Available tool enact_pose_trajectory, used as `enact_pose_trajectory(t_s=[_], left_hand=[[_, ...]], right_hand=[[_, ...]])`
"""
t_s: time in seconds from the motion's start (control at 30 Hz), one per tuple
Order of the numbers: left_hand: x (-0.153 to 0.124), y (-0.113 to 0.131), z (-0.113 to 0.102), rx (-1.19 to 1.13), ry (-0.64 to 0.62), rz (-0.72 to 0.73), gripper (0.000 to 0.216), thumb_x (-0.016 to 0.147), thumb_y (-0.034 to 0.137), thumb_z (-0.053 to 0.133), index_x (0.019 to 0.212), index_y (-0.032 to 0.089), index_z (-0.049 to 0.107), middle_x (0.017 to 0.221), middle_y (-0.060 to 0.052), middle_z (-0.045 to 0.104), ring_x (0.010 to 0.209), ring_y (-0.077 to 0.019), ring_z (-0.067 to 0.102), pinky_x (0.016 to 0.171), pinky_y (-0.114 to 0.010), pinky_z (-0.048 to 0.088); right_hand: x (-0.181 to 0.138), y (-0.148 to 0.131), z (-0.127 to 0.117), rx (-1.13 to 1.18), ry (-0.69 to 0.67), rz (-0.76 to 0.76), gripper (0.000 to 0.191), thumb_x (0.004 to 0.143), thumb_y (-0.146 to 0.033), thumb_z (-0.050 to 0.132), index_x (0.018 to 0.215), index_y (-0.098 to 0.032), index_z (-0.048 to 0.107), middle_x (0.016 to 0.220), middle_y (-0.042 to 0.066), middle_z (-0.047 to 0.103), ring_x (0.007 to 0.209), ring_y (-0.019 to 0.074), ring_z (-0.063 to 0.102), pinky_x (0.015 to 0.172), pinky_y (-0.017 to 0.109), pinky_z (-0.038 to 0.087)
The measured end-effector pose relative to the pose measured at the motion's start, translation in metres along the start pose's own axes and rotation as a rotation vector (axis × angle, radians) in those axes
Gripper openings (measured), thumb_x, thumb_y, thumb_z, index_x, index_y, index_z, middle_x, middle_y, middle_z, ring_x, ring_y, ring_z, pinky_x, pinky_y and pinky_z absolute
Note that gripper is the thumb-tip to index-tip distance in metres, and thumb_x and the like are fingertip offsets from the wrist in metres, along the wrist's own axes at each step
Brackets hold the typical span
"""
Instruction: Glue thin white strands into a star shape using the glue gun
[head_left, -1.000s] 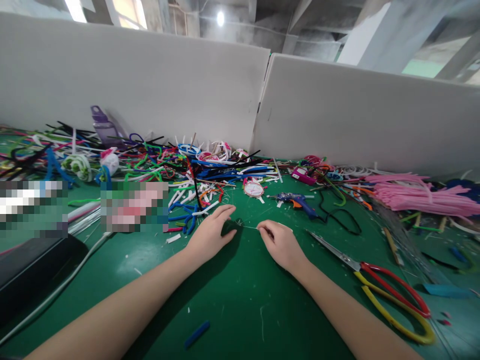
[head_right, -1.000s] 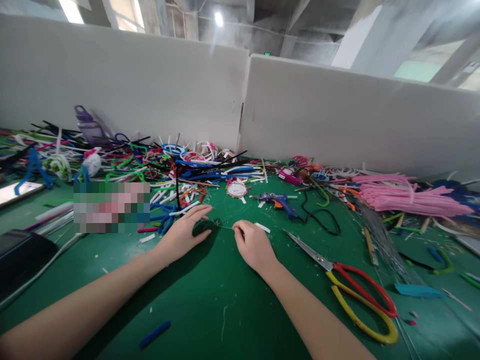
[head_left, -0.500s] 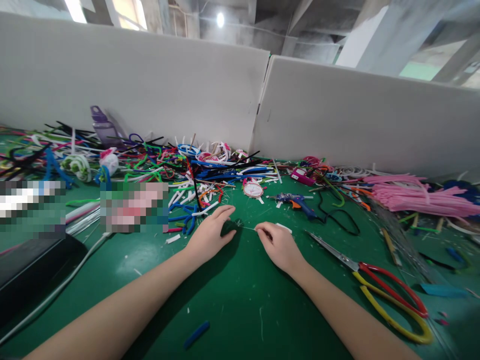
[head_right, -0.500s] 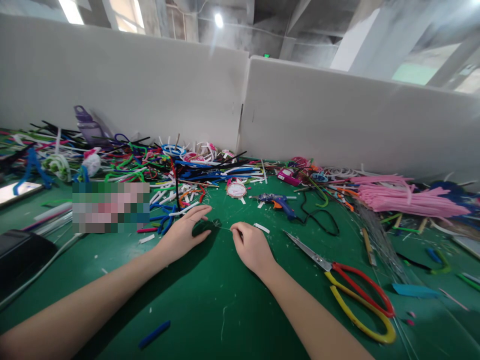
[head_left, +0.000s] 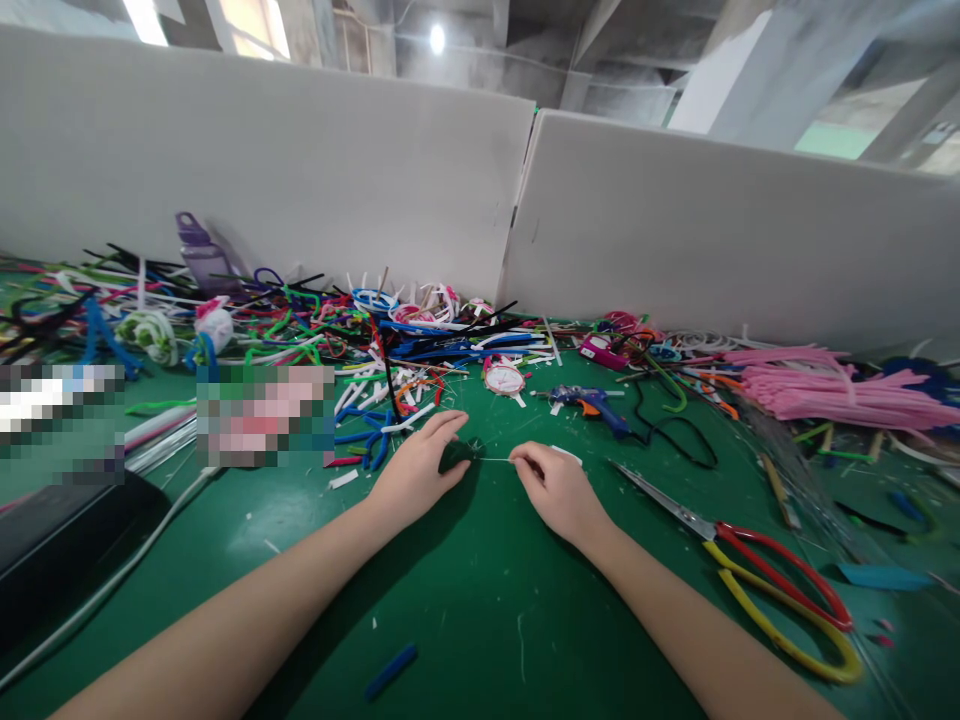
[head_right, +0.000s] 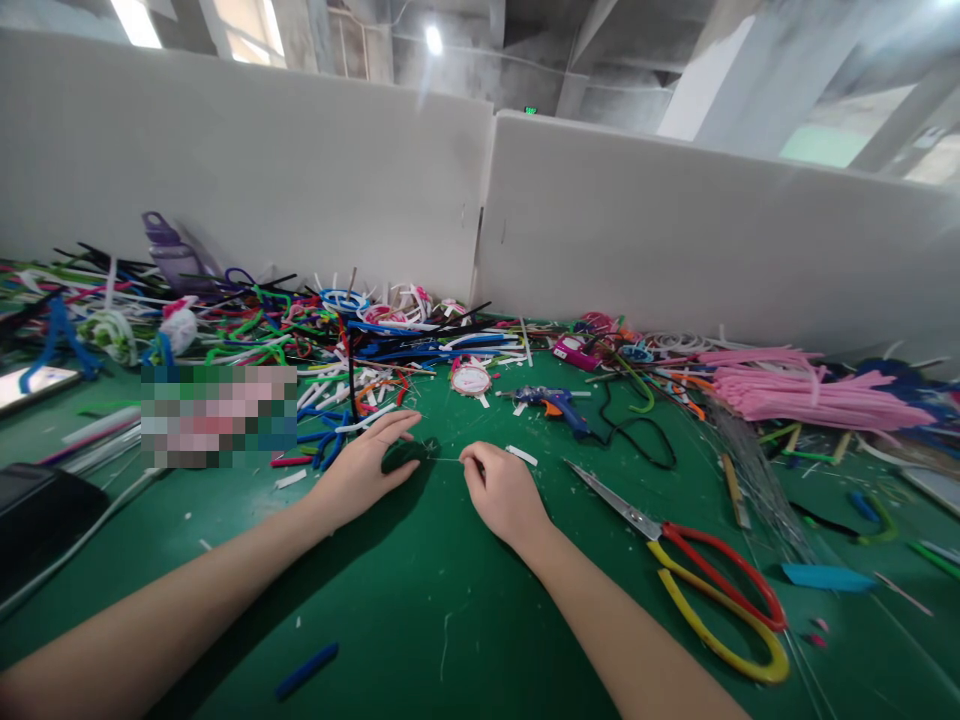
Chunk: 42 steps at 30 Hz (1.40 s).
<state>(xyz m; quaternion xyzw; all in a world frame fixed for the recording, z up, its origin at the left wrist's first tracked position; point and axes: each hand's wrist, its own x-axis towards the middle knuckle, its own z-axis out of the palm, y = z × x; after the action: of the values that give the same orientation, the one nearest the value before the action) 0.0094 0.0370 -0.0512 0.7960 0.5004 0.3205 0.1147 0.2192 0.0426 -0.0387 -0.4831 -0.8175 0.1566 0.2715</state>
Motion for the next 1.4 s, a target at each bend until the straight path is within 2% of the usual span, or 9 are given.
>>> enact_pose_trajectory(t_s=[0.43,0.7,1.07,1.4], left_hand=[[-0.0001,-0.0020,0.0025,-0.007,0.008,0.005,0.049,0.080,0.022,0.051,0.127,0.023,0.037,0.130,-0.005,0.043,0.095,-0.0152,0.057,0.089,-0.032,0.047],[0.0003,-0.0003,0.0012,-0.004,0.001,0.000,0.048,0.080,0.021,0.051,0.127,0.022,0.038,0.130,-0.006,0.043,0.094,-0.0145,0.057,0.089,-0.032,0.046],[0.0009,-0.0004,0.0015,-0.009,0.000,-0.006,0.048,0.079,0.020,0.052,0.126,0.021,0.039,0.129,-0.006,0.043,0.094,-0.0145,0.057,0.089,-0.031,0.046],[0.0005,-0.0018,0.0032,-0.010,0.011,0.004,0.049,0.079,0.020,0.052,0.126,0.022,0.038,0.129,-0.005,0.044,0.094,-0.0149,0.057,0.089,-0.031,0.047]], right_hand=[[-0.0013,-0.0012,-0.0007,0.017,0.004,0.001,0.015,0.083,-0.020,0.041,0.076,-0.020,0.055,0.068,-0.001,0.058,0.061,0.0116,0.049,0.056,0.023,0.033],[-0.0007,0.0033,-0.0049,0.069,0.037,0.091,0.012,0.080,-0.023,0.044,0.073,-0.020,0.053,0.057,-0.004,0.048,0.053,0.0098,0.044,0.051,0.022,0.031],[-0.0006,0.0060,0.0005,0.047,0.005,0.053,0.013,0.079,-0.023,0.047,0.078,-0.021,0.060,0.065,-0.002,0.057,0.058,0.0106,0.048,0.055,0.023,0.034],[-0.0006,0.0024,0.0046,-0.011,-0.036,0.058,0.017,0.082,-0.035,0.050,0.073,-0.021,0.057,0.062,-0.003,0.055,0.057,0.0101,0.047,0.052,0.022,0.031]])
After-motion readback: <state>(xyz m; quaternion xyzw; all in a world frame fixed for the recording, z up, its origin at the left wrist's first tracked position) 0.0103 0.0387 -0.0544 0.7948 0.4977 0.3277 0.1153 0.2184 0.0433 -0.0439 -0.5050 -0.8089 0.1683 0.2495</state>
